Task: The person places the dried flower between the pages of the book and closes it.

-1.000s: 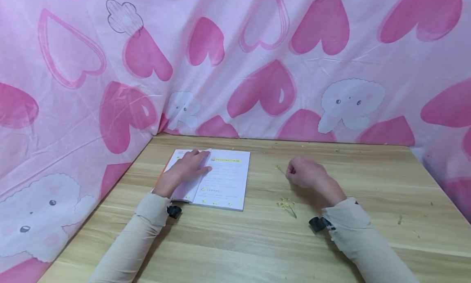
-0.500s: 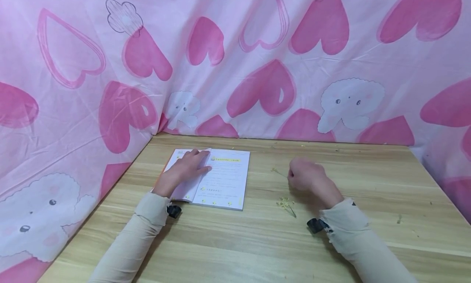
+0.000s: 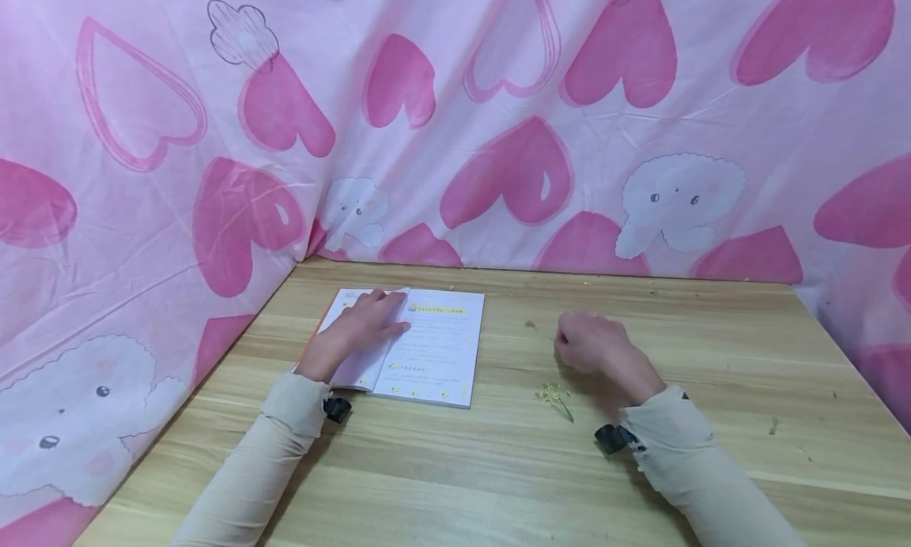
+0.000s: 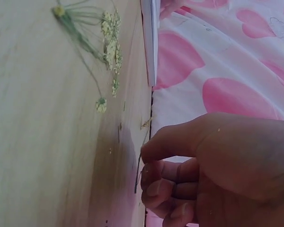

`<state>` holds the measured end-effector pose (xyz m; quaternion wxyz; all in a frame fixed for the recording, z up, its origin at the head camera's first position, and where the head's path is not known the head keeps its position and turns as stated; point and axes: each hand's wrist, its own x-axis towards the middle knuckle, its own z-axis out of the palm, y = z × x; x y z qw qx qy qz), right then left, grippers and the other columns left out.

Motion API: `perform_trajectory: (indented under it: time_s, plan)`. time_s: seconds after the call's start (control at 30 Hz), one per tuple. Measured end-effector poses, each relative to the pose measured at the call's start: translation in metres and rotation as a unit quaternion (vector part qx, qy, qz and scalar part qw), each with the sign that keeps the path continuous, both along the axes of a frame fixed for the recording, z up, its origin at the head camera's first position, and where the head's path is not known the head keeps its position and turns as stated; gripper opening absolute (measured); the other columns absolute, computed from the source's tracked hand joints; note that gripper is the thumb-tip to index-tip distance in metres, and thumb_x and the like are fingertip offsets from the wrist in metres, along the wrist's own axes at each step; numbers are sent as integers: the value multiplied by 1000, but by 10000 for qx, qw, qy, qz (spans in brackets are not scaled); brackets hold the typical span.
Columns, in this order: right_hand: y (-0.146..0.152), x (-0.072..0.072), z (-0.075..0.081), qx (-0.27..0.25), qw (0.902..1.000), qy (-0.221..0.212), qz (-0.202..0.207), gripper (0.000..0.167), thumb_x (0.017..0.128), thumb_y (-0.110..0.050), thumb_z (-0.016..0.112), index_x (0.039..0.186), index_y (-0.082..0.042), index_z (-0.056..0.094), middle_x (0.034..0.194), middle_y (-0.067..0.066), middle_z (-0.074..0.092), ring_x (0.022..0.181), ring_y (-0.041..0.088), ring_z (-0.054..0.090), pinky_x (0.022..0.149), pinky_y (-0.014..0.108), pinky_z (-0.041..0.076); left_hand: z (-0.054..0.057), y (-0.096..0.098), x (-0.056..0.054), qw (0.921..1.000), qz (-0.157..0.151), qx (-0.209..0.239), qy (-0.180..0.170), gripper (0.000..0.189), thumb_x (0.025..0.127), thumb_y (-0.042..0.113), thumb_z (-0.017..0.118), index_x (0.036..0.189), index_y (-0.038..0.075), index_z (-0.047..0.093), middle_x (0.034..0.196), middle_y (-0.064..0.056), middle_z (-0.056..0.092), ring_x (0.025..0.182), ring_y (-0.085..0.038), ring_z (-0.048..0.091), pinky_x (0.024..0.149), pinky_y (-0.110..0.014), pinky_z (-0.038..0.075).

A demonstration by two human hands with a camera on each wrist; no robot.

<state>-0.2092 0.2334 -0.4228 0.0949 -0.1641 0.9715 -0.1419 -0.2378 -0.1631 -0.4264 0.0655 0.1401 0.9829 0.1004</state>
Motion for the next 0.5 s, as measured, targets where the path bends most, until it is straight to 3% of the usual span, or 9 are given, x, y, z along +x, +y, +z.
perform_trajectory:
  time_s: [0.5]
  plan:
    - [-12,1,-3,-651,9975,260,-100,12,105,-20,59,99,-14,66,82,-1,60,74,16,53,67,33,43,0,1,0,10000,47,52,-5,62,110,41,63,163,16,43,156,-22,51,143,-44,49,112,-69,46]
